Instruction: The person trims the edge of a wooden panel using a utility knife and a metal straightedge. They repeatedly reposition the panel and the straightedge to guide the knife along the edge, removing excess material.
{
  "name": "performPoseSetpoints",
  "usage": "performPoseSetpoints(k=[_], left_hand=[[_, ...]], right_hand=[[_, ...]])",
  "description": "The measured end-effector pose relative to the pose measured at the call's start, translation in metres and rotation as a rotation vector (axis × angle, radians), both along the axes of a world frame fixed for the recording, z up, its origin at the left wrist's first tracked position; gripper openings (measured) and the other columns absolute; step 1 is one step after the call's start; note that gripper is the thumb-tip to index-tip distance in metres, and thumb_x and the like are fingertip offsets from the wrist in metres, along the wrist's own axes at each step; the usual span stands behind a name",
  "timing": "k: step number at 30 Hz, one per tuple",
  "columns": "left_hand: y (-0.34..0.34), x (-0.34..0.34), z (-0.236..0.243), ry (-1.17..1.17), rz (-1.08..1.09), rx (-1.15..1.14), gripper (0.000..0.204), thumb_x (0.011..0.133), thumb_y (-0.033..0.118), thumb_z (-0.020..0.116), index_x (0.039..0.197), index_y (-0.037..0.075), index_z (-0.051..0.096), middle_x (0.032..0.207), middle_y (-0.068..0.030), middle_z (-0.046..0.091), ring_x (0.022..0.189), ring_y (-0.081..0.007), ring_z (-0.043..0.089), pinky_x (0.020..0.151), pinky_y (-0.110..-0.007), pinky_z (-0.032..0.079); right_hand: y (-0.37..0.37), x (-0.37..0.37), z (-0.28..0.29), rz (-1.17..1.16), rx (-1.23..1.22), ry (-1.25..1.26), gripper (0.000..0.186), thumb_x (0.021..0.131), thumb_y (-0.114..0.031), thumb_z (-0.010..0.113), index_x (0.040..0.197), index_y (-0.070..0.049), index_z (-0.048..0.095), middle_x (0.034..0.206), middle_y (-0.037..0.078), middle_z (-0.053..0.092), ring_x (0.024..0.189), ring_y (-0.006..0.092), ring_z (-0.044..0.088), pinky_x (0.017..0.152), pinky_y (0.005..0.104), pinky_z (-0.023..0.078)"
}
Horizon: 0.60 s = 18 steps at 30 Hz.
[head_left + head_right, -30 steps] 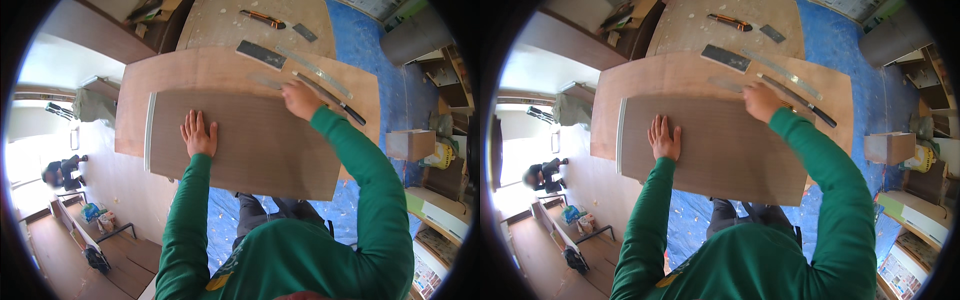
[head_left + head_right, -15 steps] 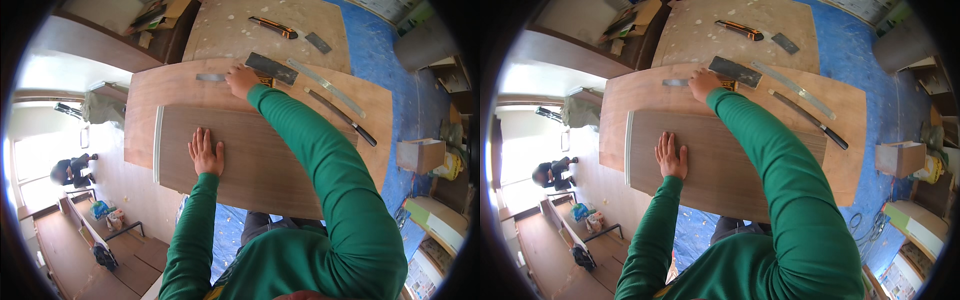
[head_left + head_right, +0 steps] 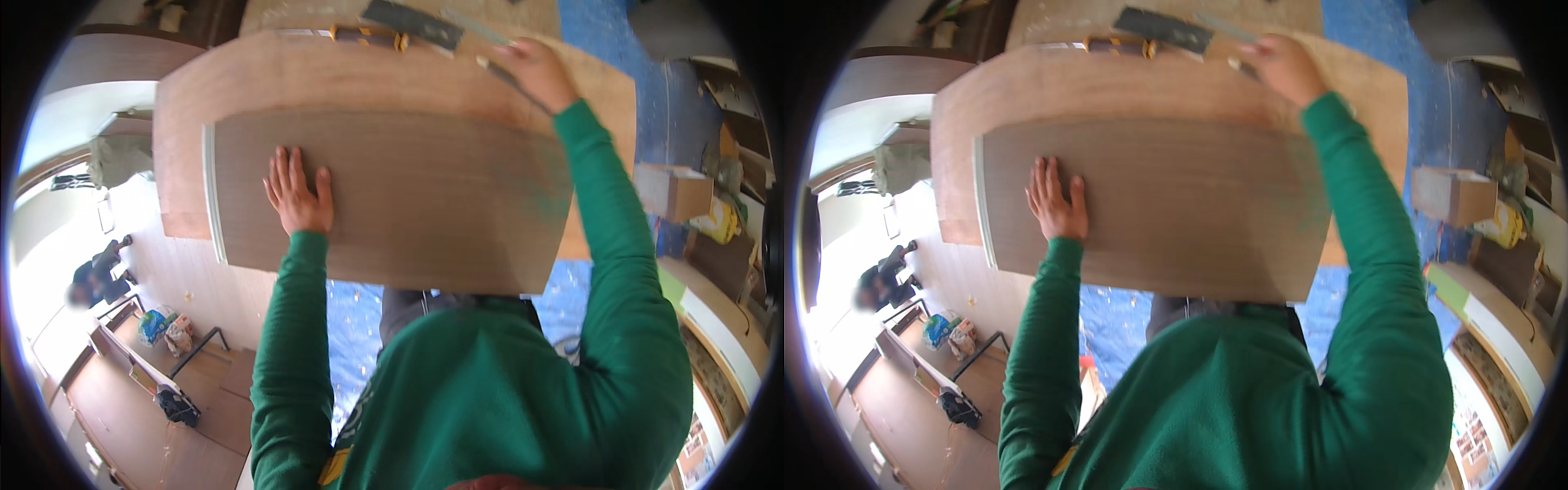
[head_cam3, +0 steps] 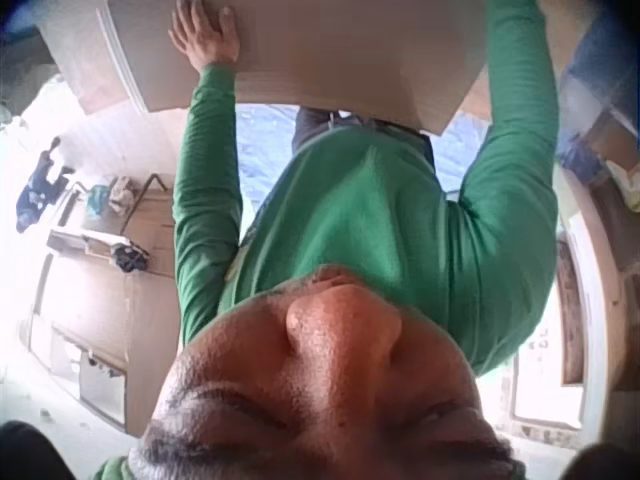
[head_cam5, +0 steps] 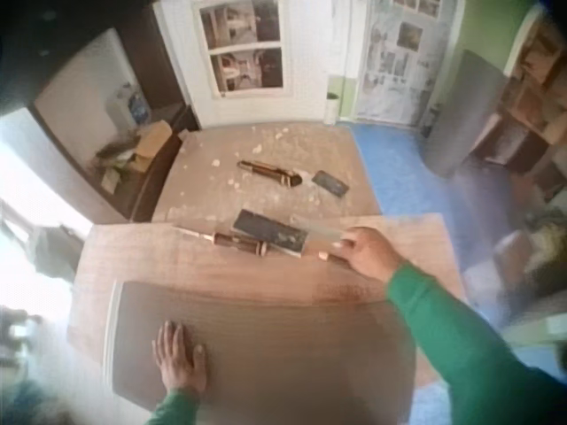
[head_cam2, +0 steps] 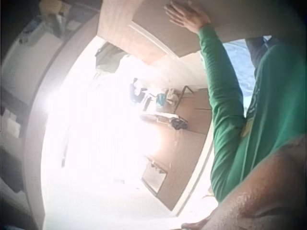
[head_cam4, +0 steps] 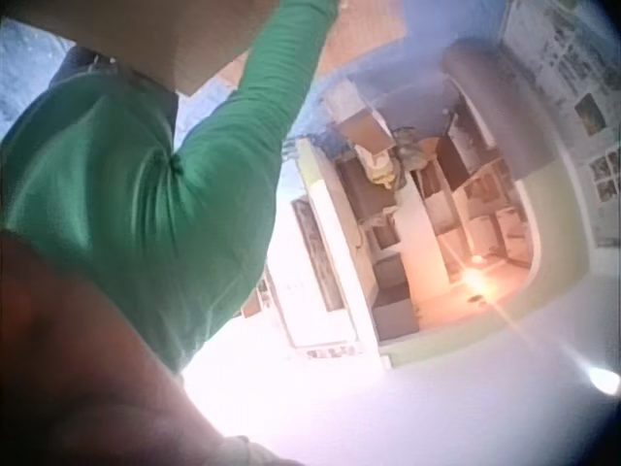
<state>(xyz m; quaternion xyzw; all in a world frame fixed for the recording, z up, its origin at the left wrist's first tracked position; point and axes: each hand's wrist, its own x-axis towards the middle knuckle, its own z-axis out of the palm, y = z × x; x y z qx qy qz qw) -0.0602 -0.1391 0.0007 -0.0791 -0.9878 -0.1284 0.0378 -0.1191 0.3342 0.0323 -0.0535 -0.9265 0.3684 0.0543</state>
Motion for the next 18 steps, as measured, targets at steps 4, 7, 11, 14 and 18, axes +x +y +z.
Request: performPoseSetpoints(k=[4, 7, 11, 14, 18], left_hand=[[-0.004, -0.002, -0.007, 0.024, -0.009, -0.034, 0.066, 0.104, 0.048, 0.057, 0.159, 0.013, 0.048, 0.171, -0.0124, 0.038, 0.159, -0.0325, 0.030, 0.131, -0.054, 0.014], [-0.001, -0.001, -0.010, 0.034, -0.032, -0.021, 0.066, 0.105, 0.050, 0.057, 0.159, 0.012, 0.048, 0.171, -0.0127, 0.037, 0.160, -0.0322, 0.030, 0.131, -0.054, 0.014], [-0.002, -0.001, -0.009, 0.034, -0.044, 0.011, 0.068, 0.106, 0.052, 0.054, 0.160, 0.012, 0.047, 0.171, -0.0133, 0.037, 0.160, -0.0324, 0.028, 0.131, -0.055, 0.014], [-0.006, 0.000, -0.009, 0.021, -0.041, 0.009, 0.069, 0.107, 0.054, 0.052, 0.160, 0.012, 0.046, 0.171, -0.0134, 0.036, 0.160, -0.0326, 0.027, 0.131, -0.055, 0.013], [-0.003, -0.001, -0.007, 0.004, -0.048, 0.021, 0.070, 0.107, 0.056, 0.050, 0.161, 0.012, 0.045, 0.173, -0.0129, 0.033, 0.161, -0.0324, 0.026, 0.131, -0.056, 0.012]], right_hand=[[0.090, 0.115, 0.006, -0.082, 0.269, -0.173, 0.033, 0.099, -0.031, 0.073, 0.088, -0.002, 0.064, 0.076, 0.014, 0.062, 0.074, 0.0281, 0.062, 0.071, 0.0434, 0.050], [0.111, 0.160, -0.001, -0.050, 0.247, -0.282, 0.033, 0.099, -0.033, 0.073, 0.090, -0.003, 0.063, 0.077, 0.011, 0.060, 0.076, 0.0270, 0.061, 0.072, 0.0425, 0.049], [0.110, 0.156, -0.002, -0.017, 0.208, -0.413, 0.031, 0.101, -0.033, 0.071, 0.095, -0.004, 0.062, 0.076, 0.010, 0.058, 0.076, 0.0266, 0.061, 0.071, 0.0421, 0.047], [0.101, 0.150, -0.008, -0.052, 0.161, -0.365, 0.028, 0.097, -0.030, 0.076, 0.090, -0.004, 0.068, 0.080, 0.014, 0.066, 0.077, 0.0265, 0.064, 0.070, 0.0426, 0.049], [0.105, 0.155, -0.025, 0.003, 0.368, -0.152, 0.038, 0.103, -0.037, 0.067, 0.090, -0.001, 0.063, 0.090, 0.022, 0.062, 0.087, 0.0417, 0.061, 0.079, 0.0514, 0.048]])
